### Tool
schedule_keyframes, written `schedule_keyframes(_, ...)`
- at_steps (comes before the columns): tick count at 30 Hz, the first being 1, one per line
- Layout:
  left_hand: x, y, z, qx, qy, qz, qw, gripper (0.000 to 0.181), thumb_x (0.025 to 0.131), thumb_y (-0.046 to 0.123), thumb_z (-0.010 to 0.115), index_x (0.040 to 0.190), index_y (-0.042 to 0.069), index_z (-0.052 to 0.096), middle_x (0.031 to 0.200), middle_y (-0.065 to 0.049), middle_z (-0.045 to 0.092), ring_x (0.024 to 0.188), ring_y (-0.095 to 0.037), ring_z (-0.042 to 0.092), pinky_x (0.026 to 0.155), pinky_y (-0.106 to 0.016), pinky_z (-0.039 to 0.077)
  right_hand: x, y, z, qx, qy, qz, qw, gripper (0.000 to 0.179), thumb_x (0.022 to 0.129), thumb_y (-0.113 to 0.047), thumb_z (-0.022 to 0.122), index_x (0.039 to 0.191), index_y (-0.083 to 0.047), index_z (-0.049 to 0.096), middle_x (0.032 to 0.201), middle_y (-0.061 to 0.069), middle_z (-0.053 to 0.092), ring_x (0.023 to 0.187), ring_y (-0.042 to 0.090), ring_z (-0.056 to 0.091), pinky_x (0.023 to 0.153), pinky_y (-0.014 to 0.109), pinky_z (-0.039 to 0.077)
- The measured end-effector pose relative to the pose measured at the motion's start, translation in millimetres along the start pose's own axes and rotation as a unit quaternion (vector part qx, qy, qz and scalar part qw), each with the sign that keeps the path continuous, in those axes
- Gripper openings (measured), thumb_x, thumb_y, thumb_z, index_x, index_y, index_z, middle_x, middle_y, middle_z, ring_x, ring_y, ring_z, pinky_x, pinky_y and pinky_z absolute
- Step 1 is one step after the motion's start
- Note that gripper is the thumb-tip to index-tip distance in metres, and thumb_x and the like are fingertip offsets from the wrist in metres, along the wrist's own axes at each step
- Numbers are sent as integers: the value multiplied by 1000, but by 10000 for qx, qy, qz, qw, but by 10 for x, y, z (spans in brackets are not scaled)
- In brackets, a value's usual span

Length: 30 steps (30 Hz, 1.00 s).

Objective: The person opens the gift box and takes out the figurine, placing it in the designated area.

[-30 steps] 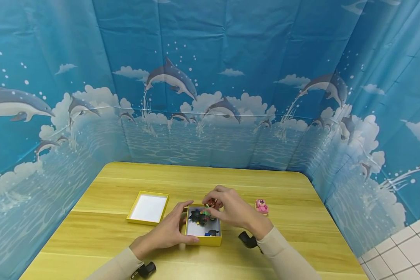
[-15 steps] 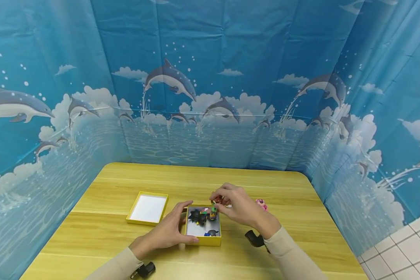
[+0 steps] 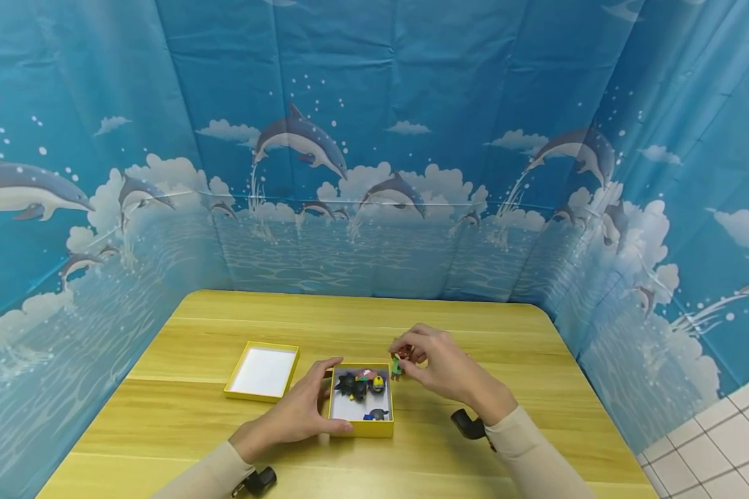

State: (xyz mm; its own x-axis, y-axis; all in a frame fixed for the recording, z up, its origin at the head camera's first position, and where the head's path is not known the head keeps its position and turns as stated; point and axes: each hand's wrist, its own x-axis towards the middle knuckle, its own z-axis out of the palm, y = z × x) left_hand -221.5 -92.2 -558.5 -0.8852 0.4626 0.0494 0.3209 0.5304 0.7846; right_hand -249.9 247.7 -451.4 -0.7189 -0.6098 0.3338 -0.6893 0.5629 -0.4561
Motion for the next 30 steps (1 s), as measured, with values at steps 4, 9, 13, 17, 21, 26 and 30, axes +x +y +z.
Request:
schedule_keyframes(4,-4,-3,-1,8,9,-4,10000,130,89,70,96,186,20,26,187,-13,37,165,-37,54,133,-67,49,-39,37,-8,-110,140,36,9998,26,106,-3,84,128,-17,85,122,-2,80,92,7,74,78,37,69)
schedule_keyframes(9,-5,-3,0,28,6,2,10000,130,89,70,96,186,20,26,187,-13,37,167,-38,52,133,-68,49,-90,87,-16,-118,239,68,9996,27,106,-1,84,127,-17,85,121,-2,79,91,5,74,80,38,70)
schedule_keyframes(13,-3,-3,1,41,-3,13,10000,130,89,71,96,186,20,26,187,-13,37,167,-38,52,133,-68,49,-135,124,-38,-102,311,124,9994,28,105,0,84,127,-19,85,121,-1,80,91,7,75,81,38,71)
schedule_keyframes(17,5,-9,-2,-1,-18,6,10000,129,90,69,96,186,20,25,187,-13,36,167,-39,52,133,-68,48,-178,160,-74,-177,390,182,9989,26,105,0,85,126,-15,86,122,0,80,91,8,75,82,36,71)
schedule_keyframes(21,14,-17,-3,-63,-36,-3,10000,129,90,67,96,186,19,25,187,-13,36,166,-38,54,134,-67,48,-226,209,-109,-206,441,252,9985,27,104,1,85,128,-14,85,122,1,81,92,9,76,80,34,69)
schedule_keyframes(26,18,-27,-1,-62,-37,-5,10000,129,90,67,97,186,20,25,187,-13,36,166,-38,53,134,-67,48,-289,291,-135,-222,522,302,9979,37,104,1,85,136,-17,84,124,3,80,94,13,79,80,33,69)
schedule_keyframes(30,16,-33,2,-1,-13,1,10000,130,89,69,97,186,20,25,187,-13,37,167,-38,52,134,-67,47,-335,358,-150,-198,577,339,9976,45,103,3,84,143,-17,82,125,6,80,94,13,80,79,31,69)
